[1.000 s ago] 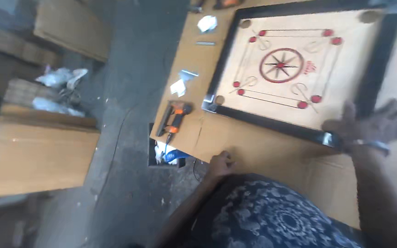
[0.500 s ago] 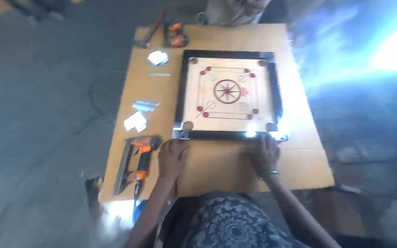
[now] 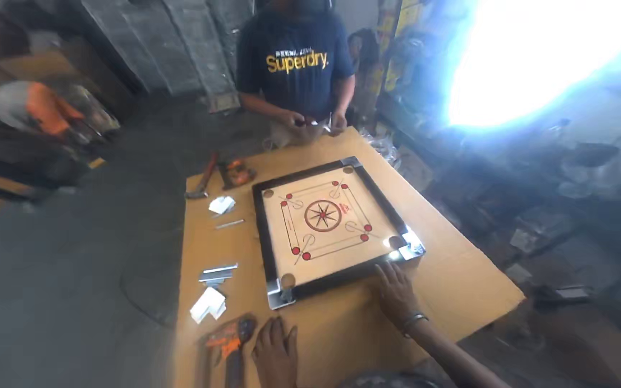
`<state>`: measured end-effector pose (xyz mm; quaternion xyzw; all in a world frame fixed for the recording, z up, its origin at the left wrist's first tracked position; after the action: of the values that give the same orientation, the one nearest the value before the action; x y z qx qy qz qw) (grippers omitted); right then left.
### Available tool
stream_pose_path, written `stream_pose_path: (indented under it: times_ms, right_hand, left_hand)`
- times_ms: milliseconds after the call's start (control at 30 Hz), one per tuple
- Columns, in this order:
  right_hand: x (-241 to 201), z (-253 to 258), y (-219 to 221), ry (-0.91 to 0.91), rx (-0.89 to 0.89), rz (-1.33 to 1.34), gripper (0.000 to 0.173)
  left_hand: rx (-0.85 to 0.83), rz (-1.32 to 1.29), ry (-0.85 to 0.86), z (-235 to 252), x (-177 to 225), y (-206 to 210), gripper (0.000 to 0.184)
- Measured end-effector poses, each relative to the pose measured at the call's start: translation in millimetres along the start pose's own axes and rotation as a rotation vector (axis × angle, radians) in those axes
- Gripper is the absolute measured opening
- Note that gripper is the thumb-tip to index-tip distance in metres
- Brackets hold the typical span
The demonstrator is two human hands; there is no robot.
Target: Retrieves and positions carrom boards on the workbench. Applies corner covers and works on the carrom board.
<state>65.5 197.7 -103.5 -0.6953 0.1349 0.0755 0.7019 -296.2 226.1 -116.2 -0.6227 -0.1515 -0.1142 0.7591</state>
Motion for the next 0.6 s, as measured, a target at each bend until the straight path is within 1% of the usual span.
stream_pose_path:
  times_ms: [100, 167, 300, 367, 433, 600]
  right_hand:
    - [0, 7, 12, -0.005, 0.068, 0.023, 0.067]
    - [5, 8, 20, 0.003, 0.112, 0.025, 0.067]
    - [10, 5, 26, -0.044, 0.328, -0.021, 0.06]
    - [10, 5, 26, -0.051, 0.333, -0.01, 0.06]
    - [9, 3, 24, -0.069, 0.379, -0.027, 0.058]
    - [9, 0, 23, -0.111, 0.417, -0.024, 0.061]
  left_hand:
    - [0.004, 0.0, 0.0, 0, -4, -3, 0.06]
    - [-0.028, -0.011, -0.009, 0, -1, -4, 0.058]
    - [-0.047, -0.001, -0.031, 2, -2, -4, 0.059]
    - [-0.052, 0.001, -0.044, 4, -4, -2, 0.063]
    - [-0.054, 0.008, -0.05, 4, -5, -2, 0.067]
    - [-0.058, 0.005, -0.063, 5, -7, 3, 0.067]
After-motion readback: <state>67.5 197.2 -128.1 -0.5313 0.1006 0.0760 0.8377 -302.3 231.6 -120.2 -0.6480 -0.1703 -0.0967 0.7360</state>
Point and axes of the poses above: each hand's wrist, its own z-axis towards the middle knuckle, its own y-axis out of the palm, x = y × z, the point moved 9 cm from there along z, towards the middle knuckle, and after that the axes turned 15 degrees about -y, right-handed, at the moved point
